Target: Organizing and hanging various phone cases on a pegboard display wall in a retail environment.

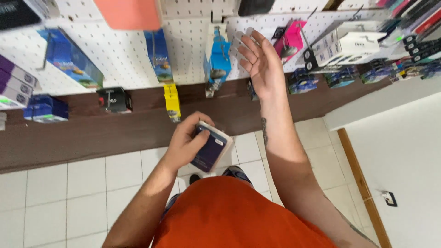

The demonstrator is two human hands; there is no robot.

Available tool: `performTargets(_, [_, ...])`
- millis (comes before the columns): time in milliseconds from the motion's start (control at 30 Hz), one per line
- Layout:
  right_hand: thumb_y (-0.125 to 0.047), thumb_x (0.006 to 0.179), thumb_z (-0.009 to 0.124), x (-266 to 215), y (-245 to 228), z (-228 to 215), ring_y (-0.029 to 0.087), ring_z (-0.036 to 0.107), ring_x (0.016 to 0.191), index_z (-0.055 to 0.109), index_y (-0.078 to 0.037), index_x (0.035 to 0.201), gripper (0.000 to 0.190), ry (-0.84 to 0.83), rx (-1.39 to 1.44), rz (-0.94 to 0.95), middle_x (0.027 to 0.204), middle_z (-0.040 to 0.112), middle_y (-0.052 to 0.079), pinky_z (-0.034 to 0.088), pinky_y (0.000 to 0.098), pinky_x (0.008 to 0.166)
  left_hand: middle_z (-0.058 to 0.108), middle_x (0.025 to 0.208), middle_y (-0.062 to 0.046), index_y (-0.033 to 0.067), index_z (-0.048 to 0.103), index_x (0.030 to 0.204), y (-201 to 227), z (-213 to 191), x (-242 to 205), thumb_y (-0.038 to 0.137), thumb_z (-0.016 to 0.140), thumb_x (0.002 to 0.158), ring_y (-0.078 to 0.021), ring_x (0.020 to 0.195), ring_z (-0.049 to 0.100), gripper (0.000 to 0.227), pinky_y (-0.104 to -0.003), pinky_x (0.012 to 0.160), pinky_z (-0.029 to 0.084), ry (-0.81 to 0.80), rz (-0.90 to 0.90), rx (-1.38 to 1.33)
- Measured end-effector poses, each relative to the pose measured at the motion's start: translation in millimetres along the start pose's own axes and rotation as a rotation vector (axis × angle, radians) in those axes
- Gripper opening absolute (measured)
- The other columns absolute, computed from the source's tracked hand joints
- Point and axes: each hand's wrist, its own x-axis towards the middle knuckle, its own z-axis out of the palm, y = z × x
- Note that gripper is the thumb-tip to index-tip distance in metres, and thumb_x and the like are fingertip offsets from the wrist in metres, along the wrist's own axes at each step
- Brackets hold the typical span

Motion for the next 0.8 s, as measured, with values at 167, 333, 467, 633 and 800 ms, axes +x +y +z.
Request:
performTargets(167, [-0.048, 0.099, 0.084, 40, 9, 14, 0.037, 0.067, 0.157, 0.072, -0.008, 0.147, 0.064, -0.035, 0.374, 0.046, 0.165, 0.071, 0.022, 0.058, 0.0471, 0.125, 0.079, 0.116, -0.004, 0.0178, 0.069, 0.121, 0, -14, 8, 0.028, 0.061, 0.109, -0.0197, 0.103, 0.081, 0.018, -0.032, 0.079, 0.064, -0.061, -0.048, 0.007])
performTargets(333, [-0.048, 0.101, 0.085, 53, 15, 20, 0.028, 0.068, 0.128, 0.074, -0.017, 0.119, 0.038, -0.099, 0.515, -0.017, 0.126, 0.076, 0.013, 0.056, 0.042, 0.105, 0.076, 0.115, -0.004, 0.0147, 0.071, 0.12, -9, -25, 18, 0.021, 0.062, 0.108, -0.017, 0.097, 0.076, 0.016, -0.032, 0.077, 0.061, -0.042, -0.037, -0.004])
performTargets(467, [-0.054, 0.105, 0.067, 42, 3, 28, 0.018, 0.064, 0.106, 0.084, 0.004, 0.067, 0.071, -0.226, 0.399, -0.056, 0.056, 0.064, 0.008, 0.049, 0.0343, 0.104, 0.075, 0.112, -0.004, 0.0131, 0.071, 0.118, -10, -30, 19, 0.019, 0.063, 0.108, -0.0173, 0.096, 0.075, 0.014, -0.033, 0.078, 0.06, -0.04, -0.028, -0.019])
performTargets(633, [-0.031, 0.104, 0.091, 35, 10, 12, 0.021, 0.067, 0.093, 0.078, -0.018, 0.12, 0.024, -0.075, 0.524, -0.135, 0.111, 0.077, 0.003, 0.053, 0.0382, 0.086, 0.078, 0.115, -0.004, 0.015, 0.072, 0.119, -22, -35, 20, 0.02, 0.063, 0.107, -0.0189, 0.1, 0.077, 0.016, -0.034, 0.078, 0.062, -0.024, -0.068, -0.049])
performTargets(800, [-0.043, 0.109, 0.085, 6, -12, 20, 0.01, 0.075, 0.091, 0.074, -0.022, 0.111, 0.024, 0.037, 0.293, -0.195, 0.099, 0.081, -0.003, 0.063, 0.0306, 0.093, 0.079, 0.099, -0.019, 0.0011, 0.081, 0.12, -26, -33, 24, 0.004, 0.065, 0.104, -0.0284, 0.105, 0.069, 0.023, -0.046, 0.099, 0.055, 0.033, 0.055, -0.094])
